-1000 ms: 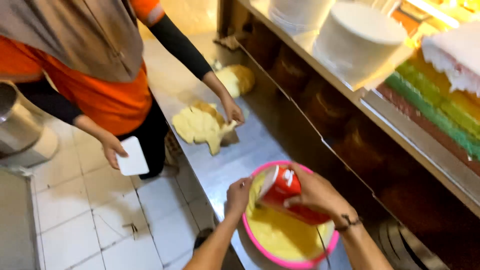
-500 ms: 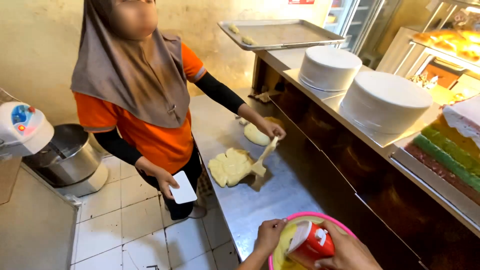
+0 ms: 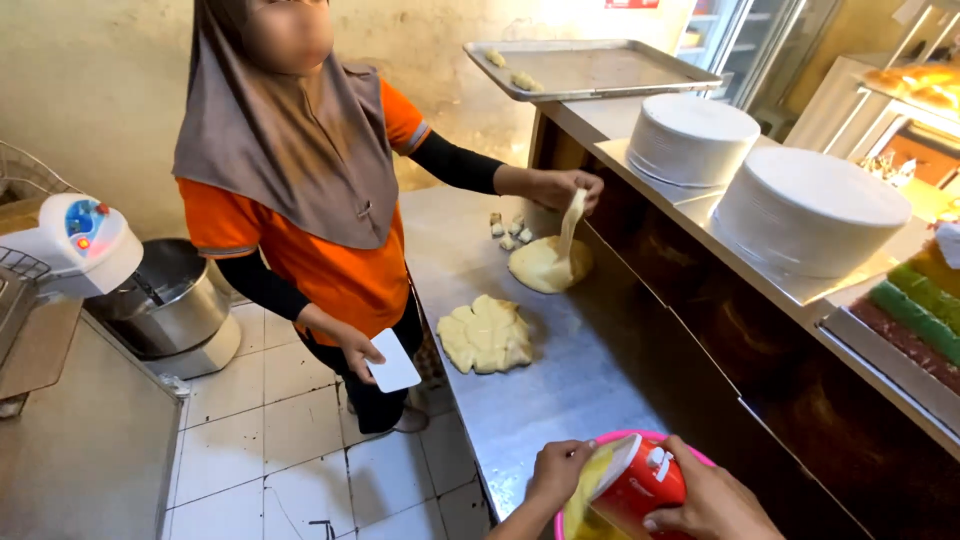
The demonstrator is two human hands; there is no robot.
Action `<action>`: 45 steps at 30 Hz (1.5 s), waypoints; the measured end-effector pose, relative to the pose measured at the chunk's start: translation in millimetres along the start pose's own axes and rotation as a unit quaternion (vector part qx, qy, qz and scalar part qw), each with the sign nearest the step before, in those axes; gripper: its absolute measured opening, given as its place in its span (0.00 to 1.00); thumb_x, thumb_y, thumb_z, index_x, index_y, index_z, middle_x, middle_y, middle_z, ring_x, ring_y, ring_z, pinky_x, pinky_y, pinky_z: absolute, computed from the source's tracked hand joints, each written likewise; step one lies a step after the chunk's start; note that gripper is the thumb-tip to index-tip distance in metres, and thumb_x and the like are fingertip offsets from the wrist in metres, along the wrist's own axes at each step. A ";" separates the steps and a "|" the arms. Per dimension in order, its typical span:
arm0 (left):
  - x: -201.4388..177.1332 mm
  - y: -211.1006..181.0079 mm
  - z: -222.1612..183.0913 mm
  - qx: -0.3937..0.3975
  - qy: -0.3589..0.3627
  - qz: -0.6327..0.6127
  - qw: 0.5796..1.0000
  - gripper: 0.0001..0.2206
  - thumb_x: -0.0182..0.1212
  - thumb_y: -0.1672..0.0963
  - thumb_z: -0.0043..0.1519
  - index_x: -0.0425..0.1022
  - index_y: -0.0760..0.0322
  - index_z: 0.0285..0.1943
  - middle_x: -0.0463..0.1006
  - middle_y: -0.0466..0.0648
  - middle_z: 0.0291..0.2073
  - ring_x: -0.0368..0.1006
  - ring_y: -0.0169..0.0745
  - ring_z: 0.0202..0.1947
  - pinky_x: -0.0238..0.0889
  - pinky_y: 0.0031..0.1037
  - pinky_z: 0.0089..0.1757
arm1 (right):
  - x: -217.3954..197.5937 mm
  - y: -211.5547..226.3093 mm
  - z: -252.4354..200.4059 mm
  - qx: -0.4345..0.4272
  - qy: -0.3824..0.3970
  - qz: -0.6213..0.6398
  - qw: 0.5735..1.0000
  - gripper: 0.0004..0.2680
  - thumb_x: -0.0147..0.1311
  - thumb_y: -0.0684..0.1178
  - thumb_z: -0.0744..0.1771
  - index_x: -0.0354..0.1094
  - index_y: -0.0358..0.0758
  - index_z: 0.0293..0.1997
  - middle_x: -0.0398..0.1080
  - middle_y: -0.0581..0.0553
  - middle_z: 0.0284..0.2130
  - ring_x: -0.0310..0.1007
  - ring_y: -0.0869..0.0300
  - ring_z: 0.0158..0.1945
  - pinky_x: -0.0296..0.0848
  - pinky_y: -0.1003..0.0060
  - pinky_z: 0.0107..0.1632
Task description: Mixing batter in a bowl using a red electric hand mixer in a bakery production area.
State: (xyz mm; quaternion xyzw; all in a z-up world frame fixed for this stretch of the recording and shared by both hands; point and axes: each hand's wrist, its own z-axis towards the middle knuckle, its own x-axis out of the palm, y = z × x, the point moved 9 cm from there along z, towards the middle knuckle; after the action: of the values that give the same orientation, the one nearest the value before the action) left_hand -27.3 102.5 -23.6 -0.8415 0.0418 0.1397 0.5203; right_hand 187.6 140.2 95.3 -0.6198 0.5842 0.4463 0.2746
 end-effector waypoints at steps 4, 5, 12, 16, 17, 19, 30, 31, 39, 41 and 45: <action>3.4 8.1 3.9 -0.012 0.003 -0.014 1.000 0.20 0.56 0.42 0.63 0.83 0.49 0.53 0.84 0.37 0.45 0.78 0.33 0.42 0.68 0.25 0.45 | -2.0 11.3 -6.3 0.009 -0.016 -0.021 1.000 0.41 0.82 0.62 0.53 0.49 0.71 0.68 0.76 0.58 0.55 0.80 0.58 0.57 0.79 0.58 0.59; 5.9 10.6 11.2 0.010 -0.009 -0.010 1.000 0.19 0.56 0.43 0.65 0.83 0.51 0.52 0.84 0.40 0.42 0.78 0.34 0.39 0.69 0.26 0.42 | -8.0 19.0 -15.4 0.020 -0.027 -0.015 0.999 0.39 0.82 0.61 0.53 0.51 0.68 0.66 0.76 0.59 0.54 0.79 0.60 0.57 0.78 0.60 0.59; 4.7 16.1 13.2 0.077 -0.064 -0.031 0.994 0.19 0.58 0.44 0.65 0.83 0.59 0.40 0.81 0.46 0.27 0.70 0.41 0.26 0.66 0.31 0.36 | -20.8 34.6 -32.8 0.027 -0.054 -0.002 0.998 0.33 0.77 0.57 0.55 0.55 0.63 0.62 0.77 0.56 0.51 0.80 0.59 0.54 0.77 0.59 0.58; 6.9 15.7 0.9 0.028 -0.039 -0.021 0.999 0.17 0.55 0.46 0.68 0.85 0.56 0.43 0.82 0.43 0.29 0.73 0.33 0.27 0.65 0.27 0.34 | -26.6 31.3 -46.7 0.064 -0.036 0.022 0.997 0.30 0.77 0.57 0.56 0.57 0.60 0.60 0.79 0.56 0.51 0.79 0.58 0.56 0.75 0.58 0.58; 4.1 17.9 -3.8 0.011 -0.052 -0.038 0.998 0.17 0.56 0.46 0.67 0.85 0.55 0.47 0.84 0.43 0.31 0.75 0.32 0.28 0.67 0.25 0.35 | -25.6 28.5 -44.2 0.058 -0.046 0.028 0.997 0.30 0.77 0.59 0.56 0.57 0.57 0.59 0.80 0.54 0.49 0.81 0.57 0.54 0.77 0.58 0.57; 1.8 18.9 -11.4 -0.006 -0.066 -0.052 0.996 0.17 0.57 0.46 0.66 0.85 0.55 0.51 0.85 0.42 0.34 0.76 0.30 0.29 0.69 0.23 0.35 | -17.2 21.3 -36.9 0.051 -0.056 0.038 0.996 0.31 0.78 0.61 0.56 0.57 0.55 0.59 0.81 0.52 0.47 0.84 0.57 0.52 0.79 0.58 0.55; -4.5 19.9 -43.7 -0.029 -0.098 -0.051 0.993 0.17 0.52 0.47 0.69 0.83 0.55 0.53 0.86 0.41 0.37 0.78 0.32 0.35 0.69 0.25 0.39 | -39.4 31.0 -56.9 0.119 -0.120 0.037 0.985 0.26 0.71 0.66 0.58 0.59 0.47 0.53 0.82 0.43 0.41 0.86 0.52 0.43 0.81 0.58 0.46; 3.4 40.5 -22.3 -0.033 -0.095 -0.051 0.994 0.17 0.52 0.47 0.69 0.83 0.55 0.53 0.86 0.41 0.37 0.78 0.32 0.35 0.69 0.25 0.39 | -42.1 31.7 -59.3 0.122 -0.116 0.036 0.985 0.26 0.71 0.66 0.58 0.59 0.47 0.53 0.82 0.43 0.41 0.86 0.52 0.43 0.81 0.58 0.46; 4.9 59.0 -8.9 -0.049 -0.060 -0.032 0.996 0.20 0.47 0.44 0.67 0.81 0.44 0.58 0.83 0.49 0.51 0.73 0.58 0.60 0.65 0.45 0.58 | -55.6 52.4 -67.2 0.009 -0.080 0.097 0.992 0.29 0.69 0.57 0.59 0.56 0.48 0.62 0.74 0.24 0.48 0.73 0.29 0.56 0.70 0.37 0.54; 4.3 45.2 -27.6 -0.046 -0.059 -0.041 0.996 0.19 0.49 0.43 0.66 0.81 0.43 0.58 0.84 0.48 0.49 0.74 0.55 0.59 0.66 0.44 0.58 | -56.1 50.6 -71.5 0.010 -0.054 0.081 0.995 0.28 0.69 0.56 0.59 0.56 0.48 0.61 0.75 0.24 0.47 0.73 0.29 0.55 0.70 0.38 0.54; -17.4 2.1 -61.0 -0.014 -0.085 -0.063 0.994 0.20 0.53 0.42 0.66 0.82 0.48 0.55 0.85 0.49 0.45 0.76 0.55 0.55 0.68 0.45 0.55 | -62.0 66.8 -71.1 -0.030 -0.006 0.043 0.999 0.27 0.70 0.55 0.58 0.57 0.51 0.59 0.75 0.25 0.46 0.74 0.31 0.55 0.70 0.40 0.54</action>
State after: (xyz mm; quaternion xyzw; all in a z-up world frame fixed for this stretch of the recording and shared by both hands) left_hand -32.7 46.1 5.0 -0.8345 -0.0573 0.1787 0.5180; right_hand 144.5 97.5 193.6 -0.5992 0.5948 0.4790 0.2401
